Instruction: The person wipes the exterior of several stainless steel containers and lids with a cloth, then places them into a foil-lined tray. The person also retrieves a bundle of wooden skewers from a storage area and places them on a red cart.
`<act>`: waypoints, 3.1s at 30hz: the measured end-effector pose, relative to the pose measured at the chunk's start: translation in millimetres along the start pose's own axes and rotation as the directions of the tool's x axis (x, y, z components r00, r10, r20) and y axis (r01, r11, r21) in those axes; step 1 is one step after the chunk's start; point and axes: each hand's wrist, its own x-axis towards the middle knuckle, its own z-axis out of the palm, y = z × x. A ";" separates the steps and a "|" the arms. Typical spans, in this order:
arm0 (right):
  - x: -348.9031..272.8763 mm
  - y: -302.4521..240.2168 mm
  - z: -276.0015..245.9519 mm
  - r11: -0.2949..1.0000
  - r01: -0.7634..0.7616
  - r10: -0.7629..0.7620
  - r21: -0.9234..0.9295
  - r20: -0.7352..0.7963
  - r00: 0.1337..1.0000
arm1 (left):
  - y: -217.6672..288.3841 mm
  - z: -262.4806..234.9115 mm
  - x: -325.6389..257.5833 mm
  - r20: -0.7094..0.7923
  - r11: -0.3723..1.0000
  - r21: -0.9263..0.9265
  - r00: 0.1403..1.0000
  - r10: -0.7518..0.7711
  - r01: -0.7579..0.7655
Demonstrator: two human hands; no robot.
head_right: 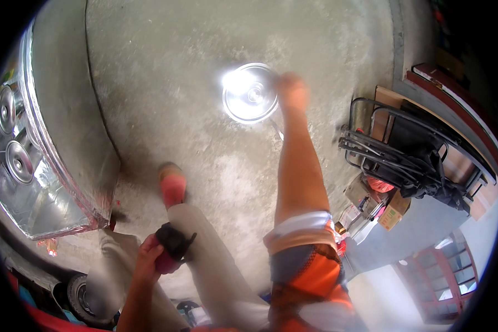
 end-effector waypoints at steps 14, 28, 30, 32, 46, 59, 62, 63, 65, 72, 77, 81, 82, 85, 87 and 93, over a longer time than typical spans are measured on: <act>15.3 -3.6 4.2 0.979 0.034 -0.027 -0.199 0.038 0.999 | -1.0 -4.7 5.7 -0.001 0.999 0.027 1.000 0.028 -0.028; -78.8 30.6 -76.0 0.789 -0.045 -0.101 0.613 0.201 0.974 | 38.9 59.7 -8.7 -0.077 0.906 0.314 0.944 0.321 -0.283; -113.2 12.1 -77.9 0.698 -0.077 -0.092 0.712 0.196 0.976 | 40.2 70.0 -1.5 0.000 0.717 0.519 0.838 0.545 -0.466; -152.1 -13.4 -77.2 0.649 -0.087 -0.080 0.756 0.181 0.980 | 46.7 86.5 8.1 0.182 0.421 0.649 0.667 0.723 -0.634; -276.7 -66.7 -76.5 0.647 -0.015 -0.181 0.762 0.173 0.968 | 97.7 84.3 50.4 0.483 -0.179 0.731 0.314 0.817 -0.658; -274.8 -100.2 -45.7 0.653 0.082 -0.086 0.753 -0.034 0.996 | 30.4 86.7 -12.2 0.422 0.287 0.714 0.719 0.552 -0.639; -266.3 -86.9 -42.8 0.504 -0.033 0.035 0.863 0.018 0.999 | 25.2 71.2 -19.5 0.362 0.429 0.709 0.811 0.459 -0.559; -262.2 -84.7 -43.5 0.426 -0.027 0.031 0.904 0.015 0.999 | 19.8 60.4 -17.9 0.308 0.479 0.711 0.840 0.446 -0.515; -260.9 -82.3 -48.9 0.434 -0.103 0.035 0.895 0.098 0.995 | 24.1 45.3 -13.2 0.043 0.809 0.423 0.901 0.431 -0.408; -264.0 -89.2 -42.0 0.662 -0.167 -0.096 0.730 0.303 0.948 | 75.1 66.6 -9.5 0.071 0.880 0.121 0.888 0.454 -0.459; -275.3 -102.9 -54.5 0.603 -0.030 -0.210 0.797 0.194 0.958 | 61.1 73.6 -14.9 0.081 0.573 0.586 0.745 0.662 -0.573; -295.9 -139.2 -55.5 0.116 -0.345 -0.152 0.931 0.360 0.921 | 34.8 94.5 -29.5 0.506 -0.007 0.720 0.519 0.689 -0.694; -298.6 -128.2 -51.4 -0.073 -0.513 -0.220 0.855 0.488 0.845 | 29.4 99.2 -31.5 0.530 -0.019 0.688 0.484 0.696 -0.726; -303.6 -90.2 -36.3 -0.376 -0.753 -0.387 0.541 0.646 0.657 | 31.0 99.9 -27.5 0.620 -0.128 0.652 0.428 0.658 -0.747; -303.7 -91.2 -34.7 -0.349 -0.744 -0.342 0.570 0.662 0.667 | 35.1 101.2 -28.8 0.647 -0.185 0.672 0.448 0.617 -0.717; -311.2 -100.4 -38.3 -0.487 -0.747 -0.498 0.453 0.558 0.663 | 56.6 112.5 -4.4 0.694 -0.467 0.659 0.238 0.680 -0.589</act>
